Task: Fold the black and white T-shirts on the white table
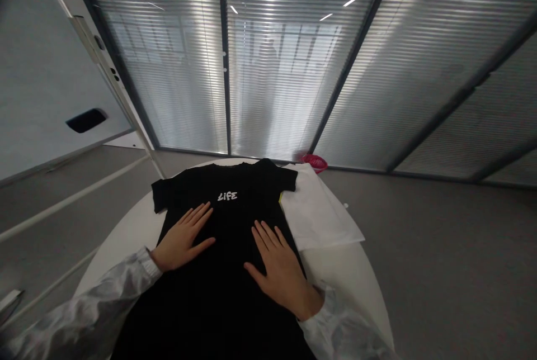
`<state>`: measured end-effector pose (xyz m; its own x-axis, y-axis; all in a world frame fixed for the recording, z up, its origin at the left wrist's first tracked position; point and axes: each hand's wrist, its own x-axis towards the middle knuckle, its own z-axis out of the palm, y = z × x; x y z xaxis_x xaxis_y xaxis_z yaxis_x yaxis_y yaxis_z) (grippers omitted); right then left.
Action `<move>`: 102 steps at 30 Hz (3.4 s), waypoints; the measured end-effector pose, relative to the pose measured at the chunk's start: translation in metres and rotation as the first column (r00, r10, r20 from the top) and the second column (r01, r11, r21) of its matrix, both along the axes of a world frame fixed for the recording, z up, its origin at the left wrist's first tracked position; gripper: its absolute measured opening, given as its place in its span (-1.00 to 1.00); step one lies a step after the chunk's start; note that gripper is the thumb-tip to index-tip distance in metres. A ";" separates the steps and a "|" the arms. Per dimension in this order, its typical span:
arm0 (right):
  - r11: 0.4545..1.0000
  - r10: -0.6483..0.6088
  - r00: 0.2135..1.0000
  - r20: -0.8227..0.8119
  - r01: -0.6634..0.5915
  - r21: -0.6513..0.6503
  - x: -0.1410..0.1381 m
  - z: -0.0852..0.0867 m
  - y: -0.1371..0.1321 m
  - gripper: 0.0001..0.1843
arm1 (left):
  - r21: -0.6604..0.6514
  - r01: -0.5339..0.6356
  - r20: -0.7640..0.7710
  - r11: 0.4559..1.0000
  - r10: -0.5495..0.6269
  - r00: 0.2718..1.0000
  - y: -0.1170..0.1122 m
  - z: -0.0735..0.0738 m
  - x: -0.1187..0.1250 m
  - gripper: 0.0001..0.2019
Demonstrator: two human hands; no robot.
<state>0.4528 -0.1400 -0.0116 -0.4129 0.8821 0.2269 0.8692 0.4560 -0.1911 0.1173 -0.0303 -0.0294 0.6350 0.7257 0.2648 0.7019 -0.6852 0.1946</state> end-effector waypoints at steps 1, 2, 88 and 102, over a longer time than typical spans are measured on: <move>1.000 -0.004 1.000 0.000 0.004 -0.007 0.000 -0.001 -0.010 -0.10 | -0.010 0.026 -0.002 1.000 -0.026 1.000 -0.017 0.002 0.001 -0.14; 1.000 -0.001 1.000 0.003 0.001 -0.015 -0.001 -0.002 -0.020 -0.10 | -0.021 0.042 -0.006 0.999 -0.042 0.999 -0.034 0.002 0.001 -0.12; 0.997 -0.066 0.978 -0.198 0.057 -0.052 0.022 0.009 -0.085 -0.68 | -0.130 0.139 -0.096 0.982 -0.152 0.984 -0.164 0.013 -0.023 -0.12; 0.987 0.018 0.976 -0.219 -0.053 -0.155 0.038 0.017 -0.084 -0.58 | -0.275 -0.056 0.106 0.960 0.088 0.990 -0.088 0.045 -0.056 -0.43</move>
<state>0.4910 -0.2236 0.0051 -0.4009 0.8997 0.1725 0.7833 0.4343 -0.4448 0.0610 -0.1184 0.0160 0.5553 0.8229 0.1205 0.7088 -0.5440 0.4490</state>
